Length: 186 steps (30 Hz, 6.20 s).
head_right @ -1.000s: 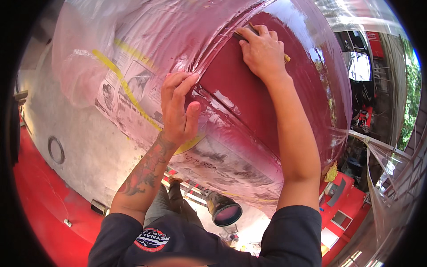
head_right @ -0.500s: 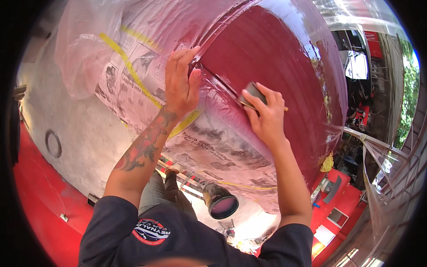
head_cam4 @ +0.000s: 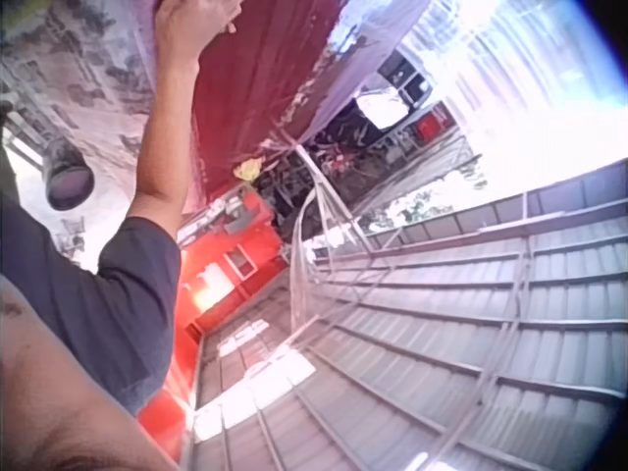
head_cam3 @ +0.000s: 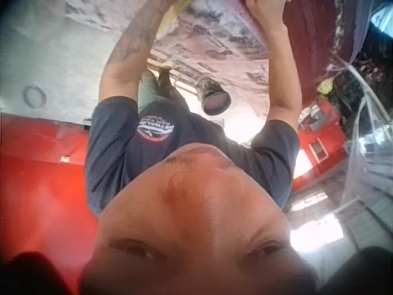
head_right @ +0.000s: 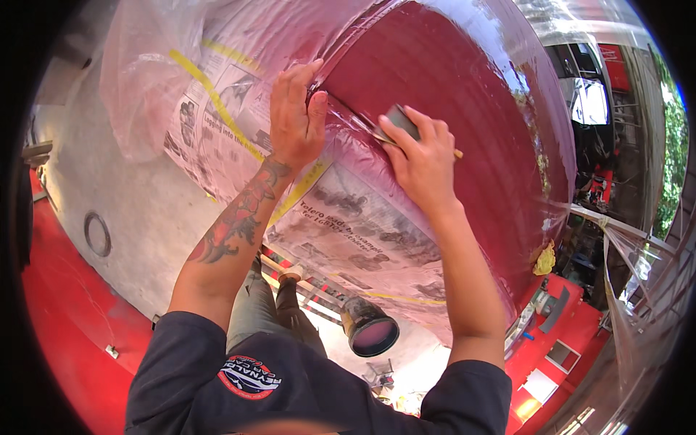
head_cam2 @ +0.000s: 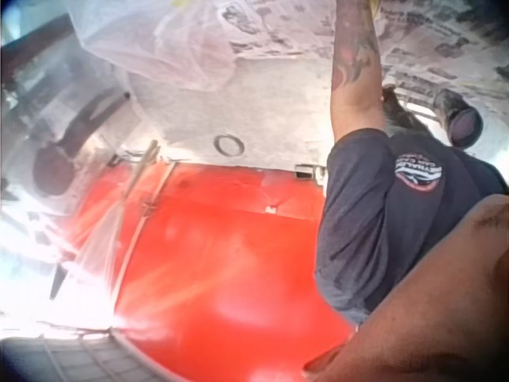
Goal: Wet sanding a car panel using a sanding block and a cloth in preparation for painting.
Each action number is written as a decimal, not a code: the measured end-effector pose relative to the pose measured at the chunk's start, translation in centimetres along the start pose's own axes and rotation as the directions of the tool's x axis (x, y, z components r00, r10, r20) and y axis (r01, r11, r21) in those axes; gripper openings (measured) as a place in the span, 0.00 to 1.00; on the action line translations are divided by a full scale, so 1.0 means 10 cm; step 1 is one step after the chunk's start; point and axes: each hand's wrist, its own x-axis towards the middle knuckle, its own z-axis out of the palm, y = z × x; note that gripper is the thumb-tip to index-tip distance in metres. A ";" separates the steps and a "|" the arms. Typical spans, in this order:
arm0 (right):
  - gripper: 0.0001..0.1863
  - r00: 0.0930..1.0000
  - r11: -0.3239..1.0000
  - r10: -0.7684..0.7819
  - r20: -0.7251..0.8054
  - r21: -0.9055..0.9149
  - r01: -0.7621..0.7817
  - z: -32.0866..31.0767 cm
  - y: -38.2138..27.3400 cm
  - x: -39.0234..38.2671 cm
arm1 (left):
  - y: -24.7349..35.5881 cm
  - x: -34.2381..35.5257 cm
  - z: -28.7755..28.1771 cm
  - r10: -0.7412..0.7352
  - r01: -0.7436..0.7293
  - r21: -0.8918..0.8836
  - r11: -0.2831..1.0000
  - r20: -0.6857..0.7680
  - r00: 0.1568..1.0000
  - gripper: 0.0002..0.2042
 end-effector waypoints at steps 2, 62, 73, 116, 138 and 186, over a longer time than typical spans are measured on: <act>0.18 0.999 1.000 -0.020 -0.040 -0.012 0.019 0.28 -0.22 0.49 | -0.01 0.01 0.03 -0.002 0.002 -0.015 1.000 -0.006 1.000 0.19; 0.21 0.949 0.949 0.296 -0.113 -0.078 -0.305 -1.13 1.66 -3.44 | 0.98 -0.44 0.75 0.117 -0.123 0.134 0.983 0.053 0.992 0.23; 0.14 0.936 0.989 0.146 -0.321 0.083 -0.126 -0.10 0.65 -1.27 | 0.88 -0.48 0.72 0.073 -0.098 0.225 0.969 0.118 0.990 0.23; 0.21 0.426 0.307 0.776 -0.464 -0.313 -0.899 -1.01 2.28 -3.60 | 1.07 -0.42 0.86 0.071 -0.107 0.185 0.977 0.191 0.979 0.21; 0.24 0.297 0.218 0.819 -0.491 -0.213 -0.952 -0.77 2.52 -3.24 | 1.07 -0.44 0.86 0.016 -0.038 0.114 0.993 0.188 0.982 0.23; 0.22 0.252 0.209 0.905 -0.344 -0.158 -0.965 -0.15 2.71 -0.03 | 1.10 -0.40 0.64 -0.067 -0.004 0.206 0.978 0.340 0.938 0.24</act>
